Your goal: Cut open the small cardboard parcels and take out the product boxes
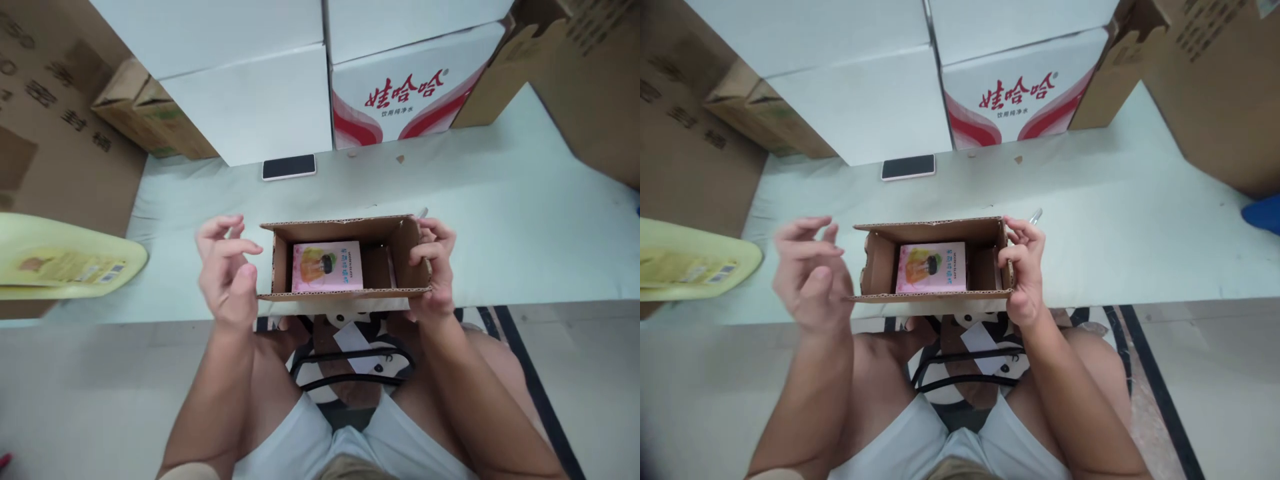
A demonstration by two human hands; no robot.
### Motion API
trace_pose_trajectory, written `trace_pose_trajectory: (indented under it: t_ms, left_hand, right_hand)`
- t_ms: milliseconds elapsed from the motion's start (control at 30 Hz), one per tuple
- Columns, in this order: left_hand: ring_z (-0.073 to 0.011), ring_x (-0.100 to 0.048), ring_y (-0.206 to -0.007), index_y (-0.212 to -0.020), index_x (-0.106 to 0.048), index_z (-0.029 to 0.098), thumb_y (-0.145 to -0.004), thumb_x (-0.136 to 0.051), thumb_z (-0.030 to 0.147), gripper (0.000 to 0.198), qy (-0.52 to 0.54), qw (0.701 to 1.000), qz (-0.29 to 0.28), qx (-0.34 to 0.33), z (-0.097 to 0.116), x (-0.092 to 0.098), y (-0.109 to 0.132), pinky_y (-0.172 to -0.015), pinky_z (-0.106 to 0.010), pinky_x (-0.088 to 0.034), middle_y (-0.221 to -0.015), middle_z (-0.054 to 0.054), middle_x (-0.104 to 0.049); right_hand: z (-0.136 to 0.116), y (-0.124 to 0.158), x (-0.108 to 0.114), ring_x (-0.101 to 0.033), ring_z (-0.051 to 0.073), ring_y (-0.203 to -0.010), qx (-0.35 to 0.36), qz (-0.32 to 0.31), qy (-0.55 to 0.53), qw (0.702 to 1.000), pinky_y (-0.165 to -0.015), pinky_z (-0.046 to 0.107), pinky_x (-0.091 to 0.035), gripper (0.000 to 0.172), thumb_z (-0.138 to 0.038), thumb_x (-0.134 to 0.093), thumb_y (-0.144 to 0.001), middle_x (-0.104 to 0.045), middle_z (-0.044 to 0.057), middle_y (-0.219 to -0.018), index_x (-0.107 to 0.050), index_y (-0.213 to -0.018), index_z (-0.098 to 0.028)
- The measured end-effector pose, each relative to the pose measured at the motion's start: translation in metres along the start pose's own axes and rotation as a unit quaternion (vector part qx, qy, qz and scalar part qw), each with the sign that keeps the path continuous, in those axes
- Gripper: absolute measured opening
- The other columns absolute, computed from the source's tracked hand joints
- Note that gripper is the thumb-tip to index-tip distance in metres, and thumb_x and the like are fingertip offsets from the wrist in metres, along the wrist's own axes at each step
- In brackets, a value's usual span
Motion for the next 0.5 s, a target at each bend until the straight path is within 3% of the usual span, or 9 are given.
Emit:
trace_pose_trajectory:
  t_ms: [33,67,133,200,267,333,367,433,500]
  left_hand:
    - [-0.0194,-0.064,-0.097,-0.080,-0.067,0.025,-0.089,-0.067,0.038,0.016,-0.026,0.999,-0.034,-0.032,0.018,-0.002,-0.015,-0.089,-0.037,-0.058,-0.096,-0.003,-0.063]
    - [-0.0150,-0.062,-0.080,-0.077,-0.064,0.023,-0.090,-0.065,0.028,0.014,-0.050,0.991,-0.112,-0.046,0.037,-0.007,-0.030,-0.075,-0.030,-0.055,-0.081,-0.001,-0.061]
    - [-0.0096,-0.049,-0.056,-0.066,-0.057,0.020,-0.091,-0.059,0.019,0.024,-0.086,0.942,-0.325,-0.016,0.069,-0.029,-0.058,-0.053,-0.024,-0.041,-0.061,0.003,-0.054]
    - [-0.0098,-0.041,-0.047,-0.056,-0.050,0.019,-0.090,-0.057,0.027,0.036,-0.153,0.828,-0.529,0.104,0.086,-0.060,-0.076,-0.047,-0.026,-0.032,-0.050,0.003,-0.047]
    - [-0.0104,-0.038,-0.044,-0.051,-0.045,0.019,-0.091,-0.053,0.035,0.044,-0.194,0.698,-0.658,0.208,0.088,-0.091,-0.082,-0.044,-0.027,-0.028,-0.047,0.003,-0.045]
    - [-0.0122,-0.043,-0.046,-0.053,-0.049,0.020,-0.090,-0.051,0.040,0.043,-0.193,0.594,-0.738,0.258,0.081,-0.118,-0.079,-0.045,-0.028,-0.032,-0.052,0.001,-0.053]
    - [-0.0137,-0.049,-0.051,-0.056,-0.054,0.020,-0.090,-0.051,0.041,0.040,-0.183,0.557,-0.765,0.268,0.076,-0.129,-0.075,-0.048,-0.029,-0.037,-0.058,0.000,-0.059]
    - [-0.0171,-0.060,-0.066,-0.066,-0.062,0.021,-0.089,-0.051,0.036,0.030,-0.167,0.525,-0.799,0.241,0.066,-0.148,-0.065,-0.061,-0.030,-0.048,-0.072,-0.002,-0.069]
    - [-0.0188,-0.065,-0.083,-0.072,-0.065,0.021,-0.086,-0.054,0.028,0.019,-0.169,0.534,-0.811,0.167,0.058,-0.165,-0.053,-0.076,-0.031,-0.053,-0.085,-0.003,-0.072]
  right_hand:
    - [0.001,0.000,0.000,-0.053,0.034,-0.133,0.013,-0.018,-0.012,1.000,-0.110,0.058,-0.047,0.059,-0.082,-0.038,-0.090,-0.042,0.006,-0.135,-0.052,-0.087,-0.024]
    - [0.002,0.000,0.001,-0.052,0.035,-0.134,0.023,-0.036,-0.025,0.999,-0.109,0.059,-0.046,0.058,-0.082,-0.043,-0.088,-0.039,0.007,-0.140,-0.052,-0.090,-0.025]
    - [0.004,-0.001,0.003,-0.053,0.035,-0.133,0.045,-0.065,-0.044,0.996,-0.107,0.059,-0.047,0.054,-0.078,-0.056,-0.084,-0.035,0.007,-0.146,-0.050,-0.098,-0.027]
    - [0.005,-0.001,0.006,-0.053,0.035,-0.131,0.064,-0.074,-0.043,0.994,-0.105,0.059,-0.048,0.051,-0.070,-0.067,-0.080,-0.034,0.009,-0.148,-0.049,-0.103,-0.028]
    - [0.003,-0.001,0.008,-0.052,0.035,-0.132,0.067,-0.068,-0.027,0.995,-0.106,0.060,-0.047,0.047,-0.059,-0.071,-0.079,-0.035,0.010,-0.146,-0.047,-0.104,-0.028]
    - [0.001,0.000,0.007,-0.048,0.036,-0.135,0.059,-0.055,-0.017,0.997,-0.108,0.060,-0.045,0.043,-0.051,-0.073,-0.078,-0.036,0.011,-0.144,-0.047,-0.103,-0.028]
    - [-0.001,0.002,0.006,-0.048,0.036,-0.136,0.055,-0.049,-0.018,0.997,-0.109,0.060,-0.045,0.043,-0.048,-0.073,-0.077,-0.035,0.011,-0.144,-0.046,-0.103,-0.027]
    - [-0.004,0.005,0.004,-0.047,0.037,-0.138,0.046,-0.044,-0.025,0.998,-0.111,0.060,-0.043,0.043,-0.045,-0.074,-0.073,-0.034,0.011,-0.145,-0.046,-0.100,-0.027]
    - [-0.006,0.007,0.002,-0.047,0.037,-0.138,0.029,-0.042,-0.026,0.998,-0.112,0.060,-0.042,0.044,-0.043,-0.074,-0.071,-0.033,0.011,-0.145,-0.044,-0.098,-0.026]
Point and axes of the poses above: each hand's wrist, its own y-axis away from the middle knuckle, its own x-axis out of the back of the hand, z = x × y, the point moved 1 cm from there along -y, towards the middle knuckle
